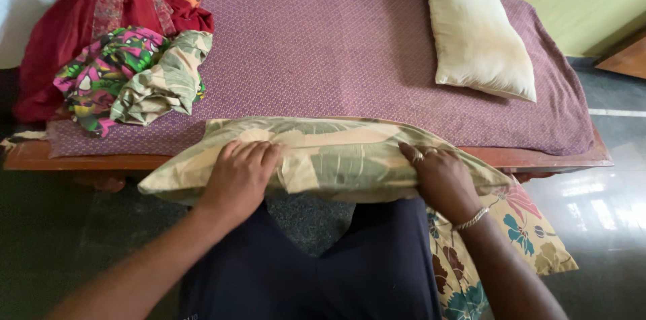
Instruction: The person puts a pillowcase on a pillow by hand. They align the corners, insert the pillow, and smooth the fabric. The person then zips the pillowcase closed and places the finished pillow on the bed.
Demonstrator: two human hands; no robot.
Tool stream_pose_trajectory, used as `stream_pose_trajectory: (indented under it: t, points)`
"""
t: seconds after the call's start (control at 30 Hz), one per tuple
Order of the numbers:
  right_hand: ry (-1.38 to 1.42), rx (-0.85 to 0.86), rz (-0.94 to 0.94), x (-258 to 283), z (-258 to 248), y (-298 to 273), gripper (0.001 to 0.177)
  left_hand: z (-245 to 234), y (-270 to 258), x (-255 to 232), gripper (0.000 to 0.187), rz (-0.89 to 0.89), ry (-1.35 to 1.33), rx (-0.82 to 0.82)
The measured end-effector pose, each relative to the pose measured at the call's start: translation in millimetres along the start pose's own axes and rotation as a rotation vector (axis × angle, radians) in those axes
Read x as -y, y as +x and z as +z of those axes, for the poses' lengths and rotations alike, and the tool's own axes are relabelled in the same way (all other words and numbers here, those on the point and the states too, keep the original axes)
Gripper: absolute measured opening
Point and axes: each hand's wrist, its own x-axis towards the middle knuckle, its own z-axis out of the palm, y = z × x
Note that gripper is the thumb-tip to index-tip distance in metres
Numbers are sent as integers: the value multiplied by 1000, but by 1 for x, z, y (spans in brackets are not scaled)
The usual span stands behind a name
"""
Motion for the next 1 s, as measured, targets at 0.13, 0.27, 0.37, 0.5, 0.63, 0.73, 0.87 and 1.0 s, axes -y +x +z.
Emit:
stream_pose_trajectory:
  t: [0.13,0.27,0.37,0.5,0.63,0.73,0.87,1.0]
  points:
    - [-92,-31,25,-17,-29,26,50,-34,52,23,19,9,33,57]
    - [-94,-170,21,-43,-84,42,42,-88,100,41,35,102,167,-95]
    - [1,-219,-74,-61,-102,48,37,-105,123,54,39,32,140,146]
    - [104,-122,-153,-70,-74,90,34,-73,139,68,45,-25,21,251]
    - [21,8,-188,-46,-24,114,31,-22,128,66,48,-60,26,318]
    - [142,-89,-177,-45,-23,94,54,-17,103,66,63,-45,39,231]
    - [265,2,-102,-58,-28,55,84,-39,58,74,98,-148,39,240]
    - [276,158,98,-78,-15,28,91,-47,18,92,110,-187,84,253]
